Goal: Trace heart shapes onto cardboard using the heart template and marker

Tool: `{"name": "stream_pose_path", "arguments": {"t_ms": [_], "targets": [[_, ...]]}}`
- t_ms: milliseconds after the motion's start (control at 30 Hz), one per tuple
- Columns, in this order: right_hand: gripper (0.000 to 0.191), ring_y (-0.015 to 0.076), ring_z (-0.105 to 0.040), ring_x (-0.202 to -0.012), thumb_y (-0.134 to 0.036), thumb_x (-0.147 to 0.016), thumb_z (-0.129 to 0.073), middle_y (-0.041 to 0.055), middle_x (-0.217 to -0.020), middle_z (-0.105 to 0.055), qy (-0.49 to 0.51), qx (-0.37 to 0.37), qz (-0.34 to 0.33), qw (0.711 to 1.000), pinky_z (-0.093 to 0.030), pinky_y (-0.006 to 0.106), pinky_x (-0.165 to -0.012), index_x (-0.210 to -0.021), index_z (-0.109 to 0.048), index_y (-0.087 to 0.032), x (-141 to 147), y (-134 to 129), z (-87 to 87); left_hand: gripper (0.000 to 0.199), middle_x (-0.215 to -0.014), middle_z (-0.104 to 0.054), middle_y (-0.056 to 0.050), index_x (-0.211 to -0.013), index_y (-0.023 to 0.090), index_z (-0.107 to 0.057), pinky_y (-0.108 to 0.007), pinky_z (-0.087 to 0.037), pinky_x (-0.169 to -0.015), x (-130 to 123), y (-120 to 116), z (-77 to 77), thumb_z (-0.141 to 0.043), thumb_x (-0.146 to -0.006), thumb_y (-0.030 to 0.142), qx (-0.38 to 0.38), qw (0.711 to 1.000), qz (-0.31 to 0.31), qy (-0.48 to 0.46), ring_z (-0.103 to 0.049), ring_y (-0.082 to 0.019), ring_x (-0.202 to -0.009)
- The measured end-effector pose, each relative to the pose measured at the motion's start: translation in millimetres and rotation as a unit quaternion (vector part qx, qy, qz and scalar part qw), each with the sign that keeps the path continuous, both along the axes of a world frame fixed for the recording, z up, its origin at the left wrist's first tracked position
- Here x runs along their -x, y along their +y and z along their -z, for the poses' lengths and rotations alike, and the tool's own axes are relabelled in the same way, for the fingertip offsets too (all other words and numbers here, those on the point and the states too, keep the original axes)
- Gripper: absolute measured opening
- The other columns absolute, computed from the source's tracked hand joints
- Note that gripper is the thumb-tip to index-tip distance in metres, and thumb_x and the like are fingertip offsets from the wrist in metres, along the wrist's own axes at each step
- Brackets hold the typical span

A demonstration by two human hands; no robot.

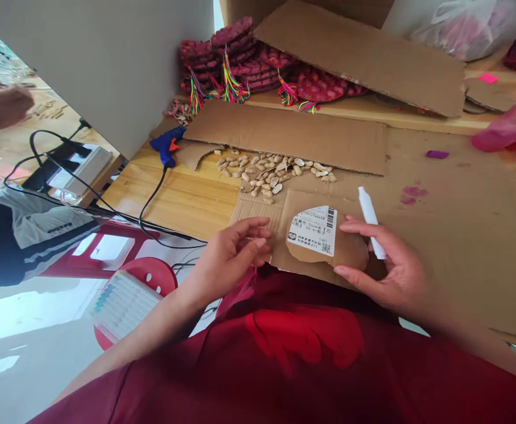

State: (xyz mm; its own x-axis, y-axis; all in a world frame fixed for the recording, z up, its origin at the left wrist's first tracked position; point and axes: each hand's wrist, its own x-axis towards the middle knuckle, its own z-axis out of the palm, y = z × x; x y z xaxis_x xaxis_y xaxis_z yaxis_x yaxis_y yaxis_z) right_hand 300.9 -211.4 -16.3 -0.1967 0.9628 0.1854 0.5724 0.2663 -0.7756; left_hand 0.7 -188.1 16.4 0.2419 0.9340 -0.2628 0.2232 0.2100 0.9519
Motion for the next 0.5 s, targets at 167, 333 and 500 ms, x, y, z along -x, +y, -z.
{"name": "stream_pose_path", "arguments": {"t_ms": [167, 333, 500], "targets": [[0.053, 0.0335, -0.059, -0.141, -0.036, -0.085, -0.082, 0.0065, -0.145, -0.067, 0.061, 0.012, 0.029, 0.998, -0.046, 0.055, -0.121, -0.134, -0.063, -0.033, 1.5, -1.8, -4.8, 0.050, -0.136, -0.069, -0.013, -0.142, 0.018, -0.059, -0.026, -0.066, -0.078, -5.1, -16.4, -5.7, -0.071, -0.094, 0.027, 0.092, 0.991, -0.041, -0.091, -0.073, -0.015, -0.098], [0.047, 0.0351, -0.058, -0.142, -0.037, -0.088, -0.080, 0.0069, -0.144, -0.067, 0.103, 0.027, 0.016, 0.994, -0.051, 0.057, -0.116, -0.132, -0.064, -0.035, -3.3, -0.9, -5.7, 0.055, -0.107, -0.077, -0.010, -0.141, 0.014, -0.060, -0.021, -0.061, -0.059, -5.9, 1.5, -5.1, -0.077, -0.090, 0.027, 0.115, 0.991, -0.032, -0.065, -0.072, -0.013, -0.078], [0.047, 0.0361, -0.059, -0.142, -0.039, -0.089, -0.078, 0.0065, -0.144, -0.068, 0.069, 0.007, -0.001, 0.998, -0.052, 0.059, -0.116, -0.134, -0.063, -0.036, -4.0, -1.0, -5.8, 0.016, -0.055, -0.063, 0.002, -0.092, 0.013, -0.071, -0.016, -0.043, -0.041, -18.9, 37.9, -13.9, -0.070, -0.096, 0.028, 0.143, 0.985, 0.072, 0.069, -0.063, -0.011, -0.049]]}}
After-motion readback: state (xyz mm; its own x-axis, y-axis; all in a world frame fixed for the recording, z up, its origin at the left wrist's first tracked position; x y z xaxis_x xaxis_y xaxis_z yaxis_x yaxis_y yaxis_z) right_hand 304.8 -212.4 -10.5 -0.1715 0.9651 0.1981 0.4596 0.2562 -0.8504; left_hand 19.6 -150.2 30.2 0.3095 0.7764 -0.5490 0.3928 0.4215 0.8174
